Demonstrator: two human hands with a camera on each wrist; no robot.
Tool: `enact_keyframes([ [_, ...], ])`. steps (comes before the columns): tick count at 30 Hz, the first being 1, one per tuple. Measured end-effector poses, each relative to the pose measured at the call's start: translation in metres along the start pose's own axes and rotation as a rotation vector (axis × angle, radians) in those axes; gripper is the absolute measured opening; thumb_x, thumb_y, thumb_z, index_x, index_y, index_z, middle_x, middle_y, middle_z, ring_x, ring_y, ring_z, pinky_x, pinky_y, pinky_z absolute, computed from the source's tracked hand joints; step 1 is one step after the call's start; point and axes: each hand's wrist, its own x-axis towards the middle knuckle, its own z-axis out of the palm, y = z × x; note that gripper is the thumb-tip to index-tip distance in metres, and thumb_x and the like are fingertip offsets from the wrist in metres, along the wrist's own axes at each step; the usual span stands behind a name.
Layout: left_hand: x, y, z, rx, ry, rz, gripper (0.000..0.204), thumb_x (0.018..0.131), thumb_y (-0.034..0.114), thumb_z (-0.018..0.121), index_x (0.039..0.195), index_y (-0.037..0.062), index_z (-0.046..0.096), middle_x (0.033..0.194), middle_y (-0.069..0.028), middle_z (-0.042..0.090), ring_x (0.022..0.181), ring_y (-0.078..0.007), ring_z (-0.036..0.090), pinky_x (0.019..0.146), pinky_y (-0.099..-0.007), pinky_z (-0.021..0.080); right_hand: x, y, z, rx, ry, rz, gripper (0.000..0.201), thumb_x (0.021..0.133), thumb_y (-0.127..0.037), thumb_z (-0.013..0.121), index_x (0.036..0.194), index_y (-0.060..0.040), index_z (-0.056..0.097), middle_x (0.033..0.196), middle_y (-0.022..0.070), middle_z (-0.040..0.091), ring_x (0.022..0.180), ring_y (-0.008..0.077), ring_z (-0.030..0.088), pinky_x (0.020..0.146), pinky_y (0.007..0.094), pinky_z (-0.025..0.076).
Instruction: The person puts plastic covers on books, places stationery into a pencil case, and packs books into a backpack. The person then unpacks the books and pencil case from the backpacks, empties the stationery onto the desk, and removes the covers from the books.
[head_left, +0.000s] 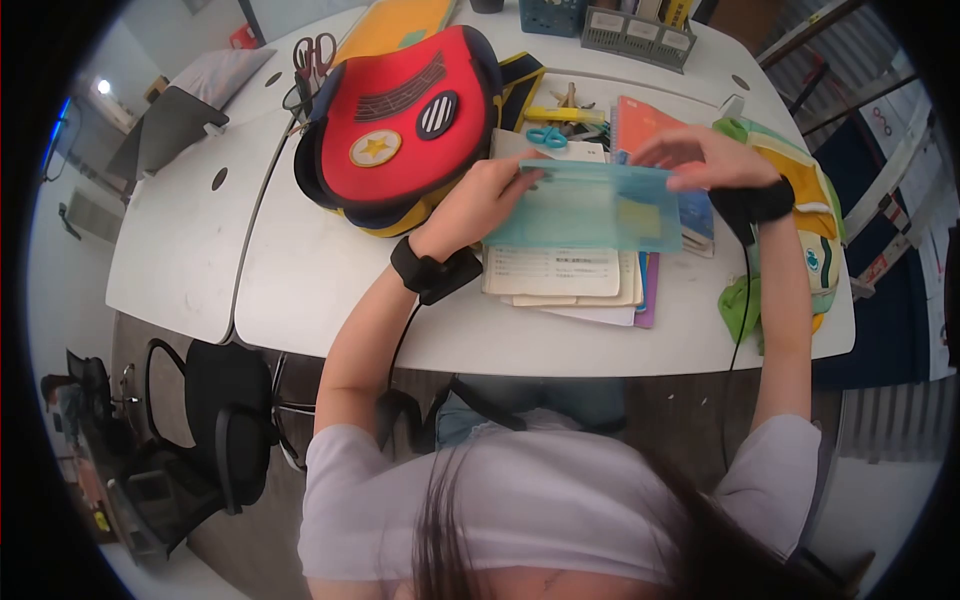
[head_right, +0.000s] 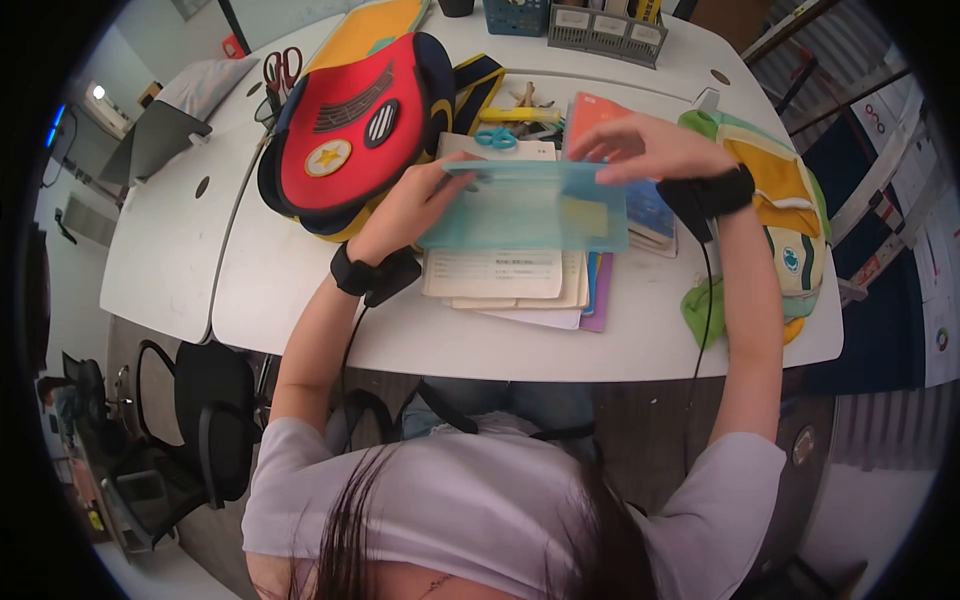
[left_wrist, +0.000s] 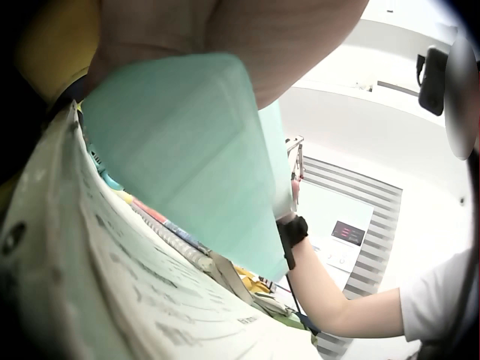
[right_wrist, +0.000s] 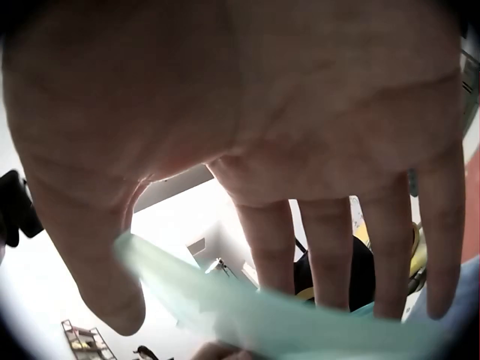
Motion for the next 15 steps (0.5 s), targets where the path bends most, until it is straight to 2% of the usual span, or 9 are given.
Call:
enact_keyframes([
  [2,-0.001,0.007,0.0,0.029,0.012,-0.02,0.021,0.088,0.01,0.047,0.106,-0.0007,0.051,0.079,-0.0185,0.061,0.07,-0.0334,0.057,0.067,-0.0327,0.046,-0.012,-0.015,0.014,-0.142,0.058,-0.072,0.03,0.08,-0.019,0.06,0.105,-0.0024,0.059,0.099,0.0067,0.06,0.088,0.0148,0.056,0.082,0.0265,0.043],
  [4,0.001,0.01,-0.002,0.121,-0.021,-0.176,0.023,0.087,0.011,0.05,0.107,-0.0001,0.052,0.087,-0.0167,0.061,0.071,-0.0298,0.058,0.068,-0.031,0.046,-0.02,-0.029,0.02,-0.339,0.261,0.094,0.028,0.081,-0.018,0.059,0.103,-0.0008,0.06,0.092,0.0067,0.062,0.078,0.0142,0.058,0.072,0.0246,0.046],
  [5,0.001,0.012,-0.002,0.126,-0.026,-0.184,0.023,0.087,0.011,0.05,0.107,-0.0001,0.052,0.087,-0.0167,0.061,0.071,-0.0298,0.058,0.068,-0.031,0.046,-0.022,-0.018,0.016,-0.266,0.275,0.078,0.027,0.082,-0.02,0.059,0.101,-0.0007,0.061,0.088,0.0061,0.063,0.071,0.0134,0.059,0.065,0.0237,0.047],
  [7,0.002,0.015,-0.007,-0.008,0.245,0.097,0.025,0.087,0.008,0.05,0.111,0.0009,0.053,0.105,-0.0114,0.059,0.088,-0.0186,0.056,0.075,-0.0245,0.045,-0.031,-0.008,0.008,-0.14,0.376,0.09,0.026,0.084,-0.02,0.058,0.101,-0.0011,0.061,0.089,0.0056,0.063,0.072,0.0133,0.06,0.064,0.0237,0.046],
  [8,0.001,0.018,-0.013,0.006,0.25,0.093,0.025,0.087,0.008,0.05,0.111,0.0009,0.053,0.105,-0.0114,0.059,0.088,-0.0186,0.056,0.075,-0.0245,0.045,-0.033,-0.005,0.001,-0.023,0.475,0.104,0.025,0.085,-0.02,0.058,0.101,-0.0016,0.061,0.089,0.0052,0.063,0.073,0.0132,0.06,0.064,0.0236,0.046],
  [10,-0.003,0.024,-0.03,0.139,0.28,0.145,0.027,0.085,0.004,0.051,0.111,0.002,0.054,0.114,-0.0087,0.055,0.096,-0.0183,0.055,0.077,-0.0248,0.046,-0.031,0.0,-0.013,-0.024,0.487,0.104,0.028,0.086,-0.024,0.056,0.102,-0.0022,0.06,0.09,0.0042,0.063,0.074,0.0119,0.06,0.063,0.0233,0.046],
  [12,-0.008,0.032,-0.037,0.162,0.264,0.135,0.027,0.083,0.001,0.052,0.11,0.0042,0.056,0.11,-0.0077,0.057,0.097,-0.0182,0.055,0.075,-0.0241,0.046,-0.024,0.011,-0.027,-0.097,0.737,0.218,0.032,0.086,-0.029,0.054,0.102,-0.0032,0.061,0.09,0.0045,0.062,0.075,0.0117,0.06,0.063,0.0229,0.046],
  [13,-0.009,0.035,-0.04,0.181,0.266,0.132,0.026,0.083,0.002,0.052,0.109,0.0046,0.057,0.108,-0.0074,0.058,0.097,-0.0183,0.055,0.076,-0.0245,0.046,-0.013,0.033,-0.038,-0.17,0.789,0.202,0.038,0.084,-0.036,0.054,0.101,-0.0024,0.061,0.086,0.0054,0.064,0.067,0.0122,0.061,0.06,0.0238,0.048],
  [15,-0.013,0.035,-0.048,0.209,0.271,0.119,0.025,0.083,0.002,0.052,0.108,0.0051,0.058,0.106,-0.0072,0.059,0.097,-0.0184,0.055,0.077,-0.025,0.045,0.019,0.065,-0.05,-0.173,0.851,0.22,0.038,0.083,-0.036,0.055,0.098,-0.0015,0.061,0.084,0.007,0.064,0.066,0.0141,0.062,0.06,0.0251,0.048],
])
